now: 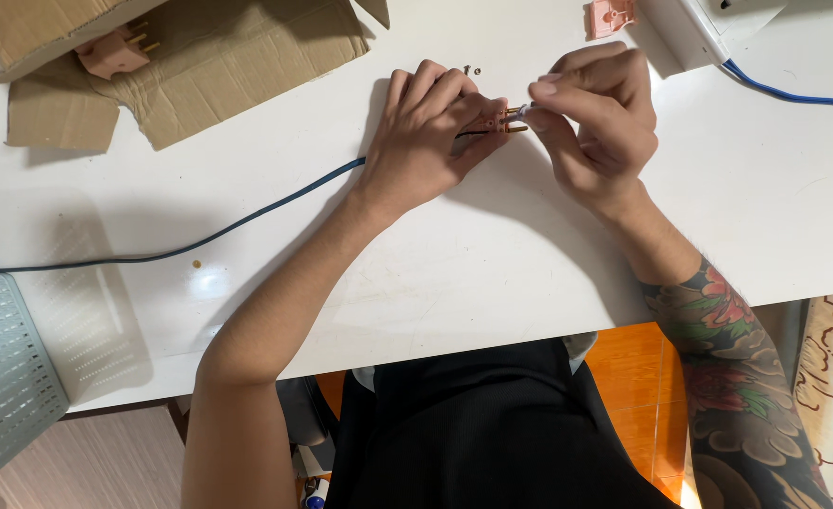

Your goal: The person repairs an electrical plug by using a screwdriver to disassemble the plug, inserting wires from a cable into the plug terminals, and then reassembling the plug housing.

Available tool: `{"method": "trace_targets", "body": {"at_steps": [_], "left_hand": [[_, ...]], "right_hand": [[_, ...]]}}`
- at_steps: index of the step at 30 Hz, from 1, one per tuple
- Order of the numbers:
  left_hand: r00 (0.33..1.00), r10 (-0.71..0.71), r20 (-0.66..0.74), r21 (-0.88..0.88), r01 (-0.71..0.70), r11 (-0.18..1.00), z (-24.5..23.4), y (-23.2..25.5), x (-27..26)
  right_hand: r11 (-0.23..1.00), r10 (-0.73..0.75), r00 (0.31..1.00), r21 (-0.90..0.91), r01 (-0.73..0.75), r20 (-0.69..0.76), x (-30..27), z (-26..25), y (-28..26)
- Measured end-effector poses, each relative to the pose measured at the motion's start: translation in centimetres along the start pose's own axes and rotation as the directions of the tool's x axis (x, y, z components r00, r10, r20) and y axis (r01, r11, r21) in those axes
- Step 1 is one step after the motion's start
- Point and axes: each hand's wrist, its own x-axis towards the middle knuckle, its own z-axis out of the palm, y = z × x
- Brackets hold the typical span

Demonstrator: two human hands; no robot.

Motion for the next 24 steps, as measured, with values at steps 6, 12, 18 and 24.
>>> {"method": "trace_targets", "body": {"at_steps": [6, 12, 18, 24], "left_hand": [[1.000, -0.006, -0.002, -0.005, 0.006, 1.000, 0.7, -0.5, -0.5], [0.999, 0.020, -0.025, -0.016, -0.020, 1.000, 0.0, -0.1, 0.0], [1.000, 0.005, 0.002, 0.006, -0.005, 1.000, 0.5, -0.4, -0.4], [1.000, -0.004, -0.009, 0.015, 0.004, 1.000, 0.5, -0.3, -0.3]], "right_hand": [[0.998, -0.045, 0.998, 0.050, 0.043, 0.032, 1.5, 0.2, -1.0], [0.998, -0.004, 0.999, 0.068, 0.001, 0.034, 1.4, -0.4, -1.0], [0.998, -0.059, 0.996, -0.001, 0.060, 0.067, 1.2, -0.1, -0.7], [0.996, -0.063, 0.997, 0.058, 0.060, 0.048, 1.0, -0.4, -0.6]]}}
